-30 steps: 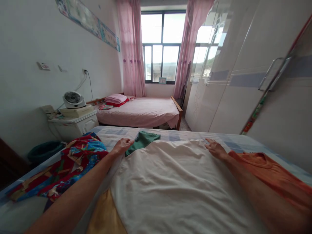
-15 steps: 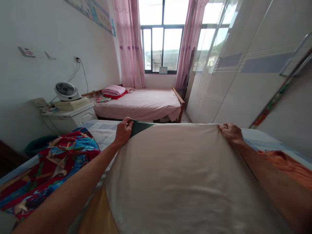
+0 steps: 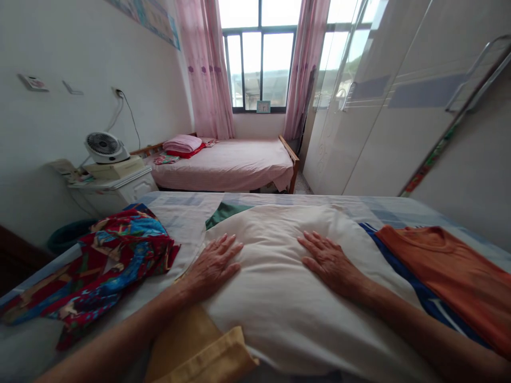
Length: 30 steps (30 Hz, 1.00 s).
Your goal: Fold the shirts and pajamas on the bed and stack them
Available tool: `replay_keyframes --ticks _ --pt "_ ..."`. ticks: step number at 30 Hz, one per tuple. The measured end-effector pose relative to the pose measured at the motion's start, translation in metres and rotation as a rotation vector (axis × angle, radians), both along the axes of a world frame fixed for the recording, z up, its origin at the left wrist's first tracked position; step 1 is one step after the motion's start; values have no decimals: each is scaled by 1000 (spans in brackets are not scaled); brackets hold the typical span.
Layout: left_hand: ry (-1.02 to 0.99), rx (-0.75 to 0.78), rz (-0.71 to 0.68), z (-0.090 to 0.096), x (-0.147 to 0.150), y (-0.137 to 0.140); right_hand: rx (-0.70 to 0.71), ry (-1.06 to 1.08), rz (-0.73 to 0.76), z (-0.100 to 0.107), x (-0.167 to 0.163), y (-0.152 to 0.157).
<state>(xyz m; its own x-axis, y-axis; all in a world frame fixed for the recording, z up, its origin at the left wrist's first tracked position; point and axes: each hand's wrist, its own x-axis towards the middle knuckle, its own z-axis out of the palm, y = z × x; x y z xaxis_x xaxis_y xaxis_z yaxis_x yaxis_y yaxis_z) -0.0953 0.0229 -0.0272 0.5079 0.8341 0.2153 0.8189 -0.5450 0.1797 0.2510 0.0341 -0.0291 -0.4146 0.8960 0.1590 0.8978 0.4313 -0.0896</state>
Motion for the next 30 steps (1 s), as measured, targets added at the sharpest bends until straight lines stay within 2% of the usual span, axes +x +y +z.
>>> replay_keyframes --ticks 2,4,7,11,14,17,21,25,27,30 --pt "25 -44 63 -4 -13 -14 -11 -64 -114 -9 31 -8" --pt "32 -78 84 0 -26 -26 43 -98 -232 -8 67 -13" --pt "-25 -129 67 14 -39 -55 104 -48 -188 9 105 -38" --pt "-107 -164 91 28 -49 -116 116 157 -200 24 117 -108" --pt "-137 -190 183 29 -54 -159 55 193 -187 16 120 -162" --pt "-124 -234 265 27 -54 -185 39 180 -190 1 130 -197" --pt "-78 -261 249 26 -46 -196 82 136 -232 -12 138 -211" --pt "-161 -230 256 24 -43 -198 187 162 -479 -9 133 -207" --pt "-212 -239 274 23 -45 -201 161 228 -569 -5 128 -206" --pt "-234 -289 268 22 -52 -204 60 405 -631 2 120 -207"
